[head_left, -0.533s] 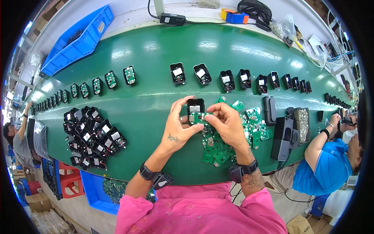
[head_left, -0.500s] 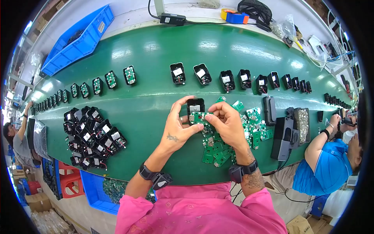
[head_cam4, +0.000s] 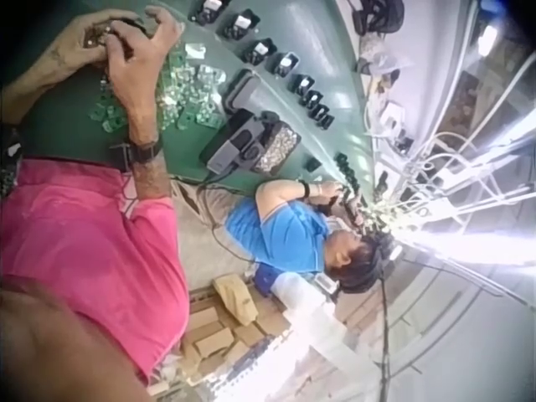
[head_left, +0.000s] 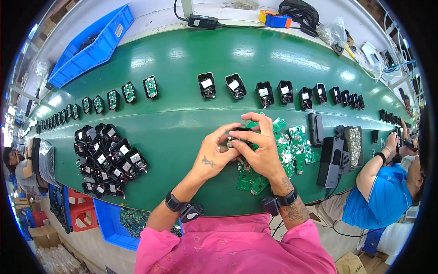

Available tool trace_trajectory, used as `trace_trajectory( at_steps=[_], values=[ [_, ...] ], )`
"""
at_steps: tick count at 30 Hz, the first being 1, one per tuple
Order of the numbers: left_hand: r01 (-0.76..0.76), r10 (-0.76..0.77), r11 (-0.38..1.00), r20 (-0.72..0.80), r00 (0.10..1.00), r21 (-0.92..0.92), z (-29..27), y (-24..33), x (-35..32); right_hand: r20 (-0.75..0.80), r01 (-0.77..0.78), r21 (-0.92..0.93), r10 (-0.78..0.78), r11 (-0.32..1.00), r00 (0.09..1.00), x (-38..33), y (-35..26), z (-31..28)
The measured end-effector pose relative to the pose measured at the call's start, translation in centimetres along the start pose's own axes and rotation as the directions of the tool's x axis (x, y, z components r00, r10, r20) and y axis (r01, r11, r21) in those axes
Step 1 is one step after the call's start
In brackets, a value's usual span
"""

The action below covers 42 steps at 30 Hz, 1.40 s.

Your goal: Assembling circuit boards into black plastic enclosures on a production line.

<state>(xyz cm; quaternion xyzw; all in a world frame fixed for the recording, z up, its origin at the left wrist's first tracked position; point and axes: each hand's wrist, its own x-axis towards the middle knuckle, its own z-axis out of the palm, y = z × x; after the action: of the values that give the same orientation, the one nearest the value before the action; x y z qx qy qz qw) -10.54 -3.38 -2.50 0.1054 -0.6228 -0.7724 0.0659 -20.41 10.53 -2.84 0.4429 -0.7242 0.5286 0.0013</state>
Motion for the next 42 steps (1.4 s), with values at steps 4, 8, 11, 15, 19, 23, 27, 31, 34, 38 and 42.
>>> trace_trajectory(
  at_steps=[4,8,11,15,19,23,27,31,34,38,42],
  values=[
    [0.109,-0.11,0.993,0.035,0.993,0.036,0.1,0.8,-0.1,0.001,0.02,-0.041,-0.02,0.999,1.0,-0.1,0.2,0.1],
    [0.118,-0.116,0.992,0.045,0.992,-0.053,0.3,0.7,0.0,-0.02,0.007,0.013,-0.006,1.0,1.0,-0.2,0.1,0.4],
    [0.089,-0.085,0.993,0.048,0.995,-0.084,0.2,0.5,0.0,-0.06,-0.093,0.174,0.105,0.98,0.993,-0.5,-0.1,1.0],
    [0.077,-0.091,0.987,-0.097,0.991,-0.139,0.6,1.0,-0.2,-0.164,-0.073,0.089,0.087,0.993,0.983,-0.6,0.0,1.2],
    [-0.176,0.18,0.984,-0.238,0.954,0.036,1.2,0.1,-0.2,-0.174,-0.068,-0.027,0.063,0.997,0.983,-0.8,-0.3,1.2],
    [-0.253,0.273,0.962,-0.255,0.928,0.106,1.3,0.0,-0.3,-0.077,-0.147,0.293,0.176,0.945,0.981,-1.0,-0.7,1.0],
    [-0.264,0.291,0.954,-0.216,0.932,0.143,1.2,-0.3,-0.5,0.126,-0.33,0.612,0.324,0.719,0.938,-0.9,-1.1,0.2],
    [-0.284,0.325,0.935,-0.196,0.925,0.211,1.3,-0.4,-0.6,0.302,-0.469,0.696,0.37,0.545,0.879,-0.6,-1.6,-0.6],
    [-0.324,0.368,0.925,-0.251,0.895,0.199,1.7,-0.3,-0.7,0.213,-0.437,0.646,0.403,0.626,0.89,-0.7,-1.5,-0.5],
    [-0.266,0.305,0.947,-0.246,0.92,0.181,1.1,0.1,-0.8,0.035,-0.294,0.29,0.297,0.911,0.954,-0.8,-1.5,0.0],
    [-0.363,0.441,0.868,-0.19,0.877,0.338,0.4,-0.6,-0.6,0.008,-0.215,0.206,0.218,0.955,0.976,-0.6,-1.6,0.0]
  ],
)
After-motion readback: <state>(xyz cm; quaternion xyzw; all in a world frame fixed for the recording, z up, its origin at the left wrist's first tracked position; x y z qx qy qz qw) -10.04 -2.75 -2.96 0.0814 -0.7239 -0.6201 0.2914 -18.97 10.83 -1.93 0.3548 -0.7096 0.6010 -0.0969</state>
